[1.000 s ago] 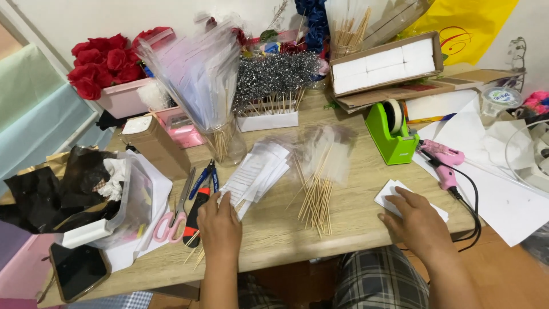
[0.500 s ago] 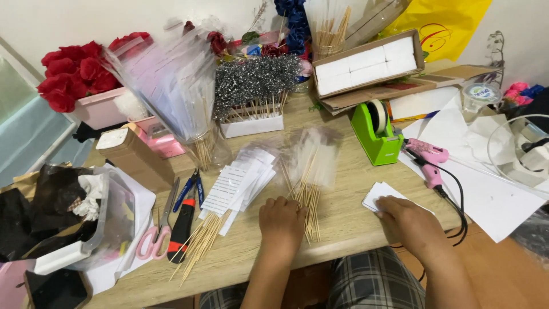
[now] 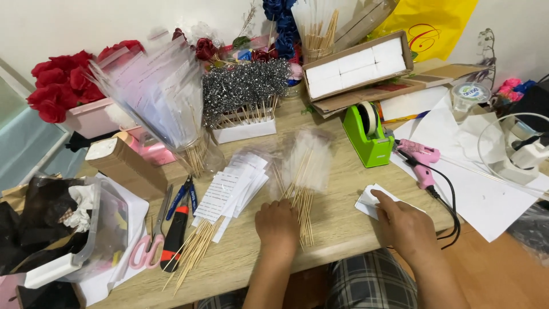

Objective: Assembling small paper tags onto wooden sticks by folding the paper around the tip of the stick.

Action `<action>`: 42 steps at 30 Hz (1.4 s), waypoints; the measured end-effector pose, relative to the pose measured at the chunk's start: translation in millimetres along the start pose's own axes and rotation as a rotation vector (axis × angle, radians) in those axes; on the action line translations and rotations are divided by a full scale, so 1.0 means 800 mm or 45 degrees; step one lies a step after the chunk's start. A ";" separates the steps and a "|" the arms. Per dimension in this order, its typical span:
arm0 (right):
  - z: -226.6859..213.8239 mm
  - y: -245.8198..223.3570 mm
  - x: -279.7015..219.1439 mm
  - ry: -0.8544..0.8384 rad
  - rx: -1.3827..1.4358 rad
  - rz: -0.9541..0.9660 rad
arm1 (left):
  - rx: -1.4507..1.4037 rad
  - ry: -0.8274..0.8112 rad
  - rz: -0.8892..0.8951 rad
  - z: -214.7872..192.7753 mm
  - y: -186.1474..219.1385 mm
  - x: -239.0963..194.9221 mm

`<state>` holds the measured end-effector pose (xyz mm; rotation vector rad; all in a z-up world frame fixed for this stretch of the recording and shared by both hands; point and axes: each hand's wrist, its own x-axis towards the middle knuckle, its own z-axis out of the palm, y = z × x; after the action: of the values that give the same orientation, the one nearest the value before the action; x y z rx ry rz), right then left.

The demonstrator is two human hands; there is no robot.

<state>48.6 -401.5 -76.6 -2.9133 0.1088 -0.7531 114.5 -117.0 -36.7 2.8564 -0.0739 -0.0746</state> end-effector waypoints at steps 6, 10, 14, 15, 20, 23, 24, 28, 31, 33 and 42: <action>-0.033 -0.018 0.011 -0.394 0.125 0.133 | -0.190 -0.179 -0.054 -0.044 0.011 -0.013; -0.043 -0.018 0.013 -0.501 0.115 0.154 | -0.200 -0.095 -0.012 -0.041 0.002 -0.014; -0.047 -0.020 0.012 -0.469 0.137 0.122 | -0.214 0.122 0.048 -0.020 -0.011 -0.007; -0.047 -0.019 0.012 -0.484 0.146 0.138 | -0.125 0.214 0.086 -0.011 -0.015 -0.002; -0.042 -0.016 0.008 -0.493 0.156 0.126 | 0.162 0.078 0.070 -0.017 -0.014 0.005; -0.038 -0.011 0.008 -0.418 0.154 0.048 | 0.198 -0.105 0.039 -0.026 -0.007 0.006; -0.037 -0.008 0.007 -0.370 0.165 -0.012 | 0.191 -0.115 0.023 -0.024 -0.008 0.007; -0.047 -0.010 0.003 -0.302 0.233 0.028 | 0.145 -0.107 -0.017 -0.030 -0.007 0.002; -0.048 -0.007 0.002 -0.040 0.231 -0.163 | 0.123 0.083 0.045 -0.022 -0.014 0.002; -0.058 -0.014 0.004 0.152 0.282 -0.233 | 0.196 0.182 0.038 -0.022 -0.016 0.000; -0.086 -0.027 0.008 0.812 0.259 -0.268 | -1.295 0.259 -0.119 -0.079 -0.016 -0.061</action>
<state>21.5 -388.5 -10.8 -2.4130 -0.2049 -1.5958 70.4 -84.3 22.1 1.8354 0.1116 0.1269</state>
